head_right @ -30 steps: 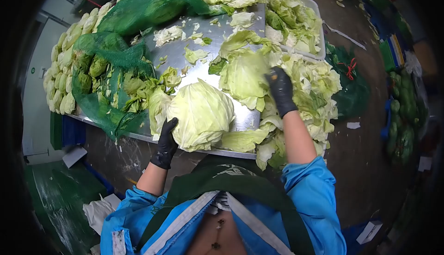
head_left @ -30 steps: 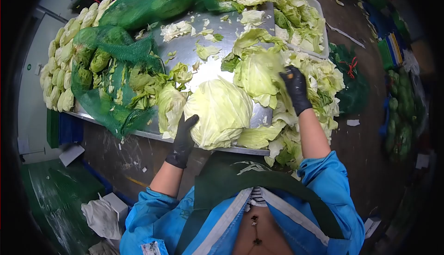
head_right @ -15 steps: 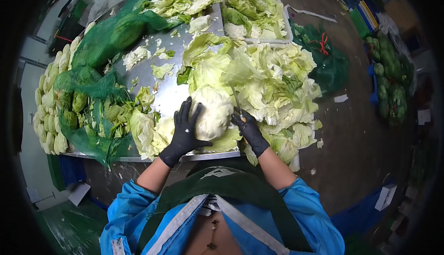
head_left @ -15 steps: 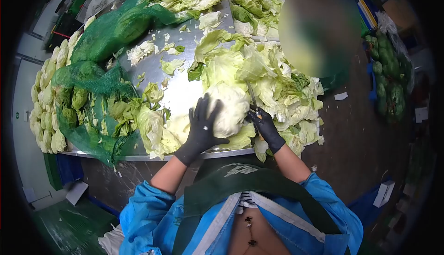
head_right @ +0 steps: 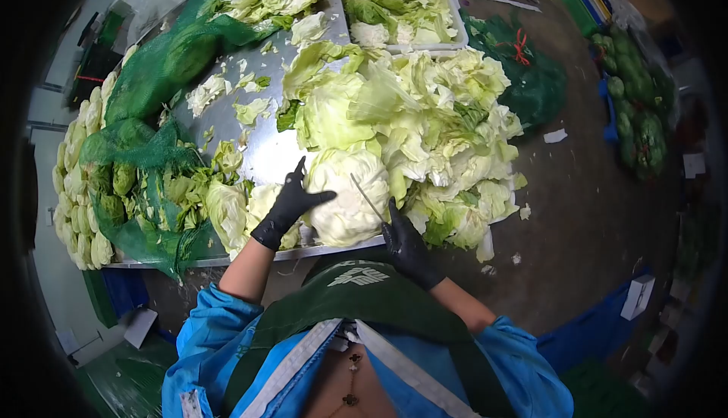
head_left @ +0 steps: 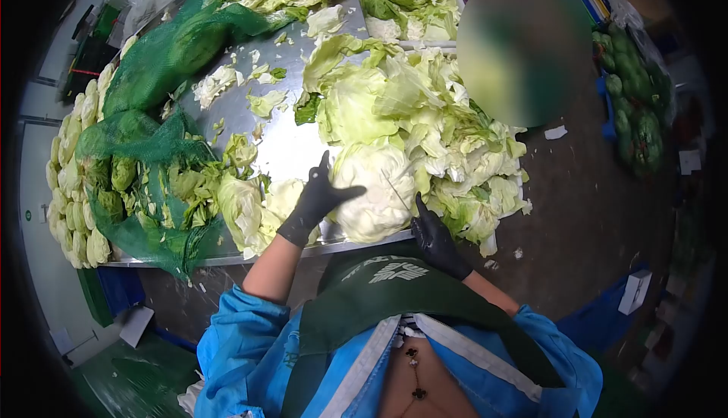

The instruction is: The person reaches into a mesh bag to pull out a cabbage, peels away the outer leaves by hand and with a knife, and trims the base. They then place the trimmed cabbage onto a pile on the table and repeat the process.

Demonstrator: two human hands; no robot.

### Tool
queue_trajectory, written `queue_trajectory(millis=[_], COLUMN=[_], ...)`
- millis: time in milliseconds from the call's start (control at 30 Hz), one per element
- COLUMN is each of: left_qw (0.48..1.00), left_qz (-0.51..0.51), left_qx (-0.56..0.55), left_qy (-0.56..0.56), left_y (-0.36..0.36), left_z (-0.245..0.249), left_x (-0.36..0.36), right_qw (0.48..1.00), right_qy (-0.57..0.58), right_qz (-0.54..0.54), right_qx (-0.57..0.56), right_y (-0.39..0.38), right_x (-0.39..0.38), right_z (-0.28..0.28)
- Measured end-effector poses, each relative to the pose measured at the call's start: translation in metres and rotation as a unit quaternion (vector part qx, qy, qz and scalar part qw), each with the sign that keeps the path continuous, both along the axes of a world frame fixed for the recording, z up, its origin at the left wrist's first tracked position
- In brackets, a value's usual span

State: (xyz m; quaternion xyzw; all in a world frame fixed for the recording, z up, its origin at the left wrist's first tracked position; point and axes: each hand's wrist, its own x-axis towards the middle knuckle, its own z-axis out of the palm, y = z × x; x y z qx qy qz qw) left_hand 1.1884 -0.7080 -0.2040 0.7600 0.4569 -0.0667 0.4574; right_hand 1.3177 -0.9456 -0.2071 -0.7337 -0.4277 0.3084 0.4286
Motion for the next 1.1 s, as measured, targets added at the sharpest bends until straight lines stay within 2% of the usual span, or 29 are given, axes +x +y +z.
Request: queue_trajectory(millis=[33,100,133,200,233,333,467,533,633,767,833,967,1033,1067,1100], left_qw=[0.999,0.971,0.971,0.943,0.944,0.942,0.948,0.955,0.944,0.943,0.952,0.951,0.951,0.950,0.946], left_qz=[-0.024,0.062,0.060,0.171,0.168,0.248,0.246,0.226,0.235,0.242,0.226,0.232,0.233,0.234,0.244], left_qx=[0.007,-0.147,-0.150,-0.213,-0.215,-0.119,-0.101,-0.063,-0.095,-0.093,-0.083,-0.056,-0.057,-0.056,-0.070], left_qy=[-0.023,-0.176,-0.176,-0.189,-0.186,-0.194,-0.174,-0.184,-0.211,-0.211,-0.190,-0.195,-0.197,-0.198,-0.203], left_y=[-0.005,-0.022,-0.027,-0.036,-0.041,-0.053,-0.055,-0.056,-0.055,-0.058,-0.055,-0.060,-0.062,-0.061,-0.061], left_z=[-0.028,-0.016,-0.012,-0.008,-0.014,-0.028,-0.025,-0.025,-0.033,-0.023,-0.023,-0.030,-0.022,-0.025,-0.034], left_x=[-0.007,-0.005,-0.002,-0.001,-0.001,0.000,0.002,0.001,-0.001,0.002,0.001,0.001,0.003,0.002,-0.001], right_qw=[1.000,0.998,0.996,0.996,0.995,0.997,0.998,0.995,0.990,0.993,0.982,0.973,0.955,0.946,0.925], right_qy=[-0.001,-0.004,-0.007,-0.020,-0.036,-0.050,-0.050,-0.063,-0.079,-0.078,-0.131,-0.164,-0.248,-0.233,-0.273], right_qz=[0.003,-0.001,-0.005,-0.009,-0.008,-0.013,-0.008,-0.005,-0.019,-0.034,-0.071,-0.069,-0.136,-0.213,-0.247], right_qx=[-0.025,-0.056,-0.084,-0.090,-0.091,-0.065,-0.047,-0.077,-0.119,-0.082,-0.116,-0.149,-0.090,-0.074,-0.091], right_y=[-0.005,-0.015,-0.018,-0.022,-0.023,-0.027,-0.030,-0.021,-0.022,-0.032,-0.023,-0.016,-0.002,0.002,0.013], right_x=[0.000,0.000,0.002,0.001,0.000,-0.003,-0.004,-0.002,-0.001,-0.005,-0.002,0.008,0.019,0.037,0.059], right_z=[0.000,0.005,0.008,0.012,0.013,0.004,-0.001,-0.003,0.001,0.003,0.006,0.007,-0.003,-0.010,0.003])
